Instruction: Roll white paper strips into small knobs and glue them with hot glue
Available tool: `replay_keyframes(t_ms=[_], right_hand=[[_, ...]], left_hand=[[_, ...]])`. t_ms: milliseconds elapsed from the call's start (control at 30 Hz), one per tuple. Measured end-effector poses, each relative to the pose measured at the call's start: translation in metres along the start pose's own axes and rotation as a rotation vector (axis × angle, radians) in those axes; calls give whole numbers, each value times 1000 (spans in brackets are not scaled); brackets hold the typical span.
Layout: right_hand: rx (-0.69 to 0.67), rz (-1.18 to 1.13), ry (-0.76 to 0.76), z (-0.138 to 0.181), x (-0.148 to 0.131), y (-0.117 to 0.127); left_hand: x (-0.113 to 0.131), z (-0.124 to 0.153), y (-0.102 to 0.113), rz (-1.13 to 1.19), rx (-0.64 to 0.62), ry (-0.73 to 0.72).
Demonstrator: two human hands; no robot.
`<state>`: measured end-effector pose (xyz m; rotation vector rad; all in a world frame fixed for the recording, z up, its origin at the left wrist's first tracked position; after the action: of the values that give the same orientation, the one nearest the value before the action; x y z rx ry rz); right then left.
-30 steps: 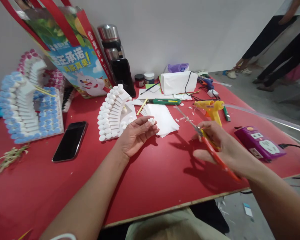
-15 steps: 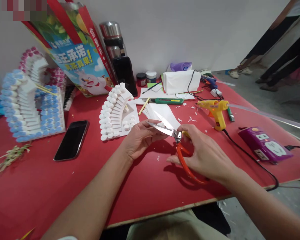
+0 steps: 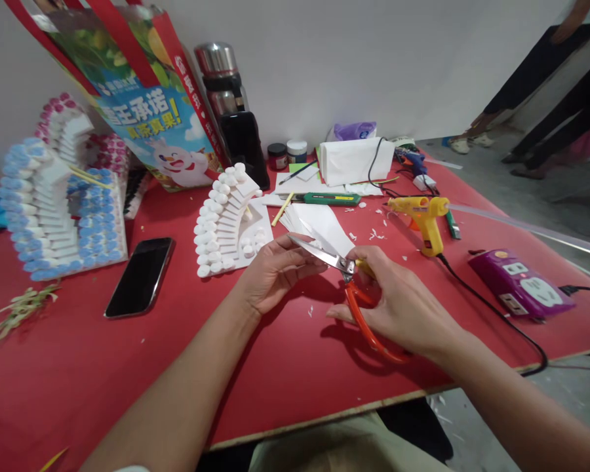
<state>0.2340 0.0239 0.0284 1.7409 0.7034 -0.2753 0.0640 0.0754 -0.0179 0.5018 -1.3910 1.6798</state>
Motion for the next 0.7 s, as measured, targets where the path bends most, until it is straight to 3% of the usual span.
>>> replay_keyframes(t_ms=[300, 700], right_hand=[[100, 11, 77, 5, -1, -2], [121, 46, 84, 12, 2, -8]], left_hand=[[2, 0, -1, -38, -16, -50], [-1, 0, -2, -38, -24, -17]])
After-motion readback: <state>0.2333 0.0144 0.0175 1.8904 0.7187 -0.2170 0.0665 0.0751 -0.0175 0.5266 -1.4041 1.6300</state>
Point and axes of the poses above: each hand's wrist, its own z-axis away from the middle knuckle, its own y-axis out of the back of the hand, x = y × z, the point moved 7 cm from there along -z, towards the middle knuckle, and after that the axes turned 11 degrees about x, right-handed, at the moved point
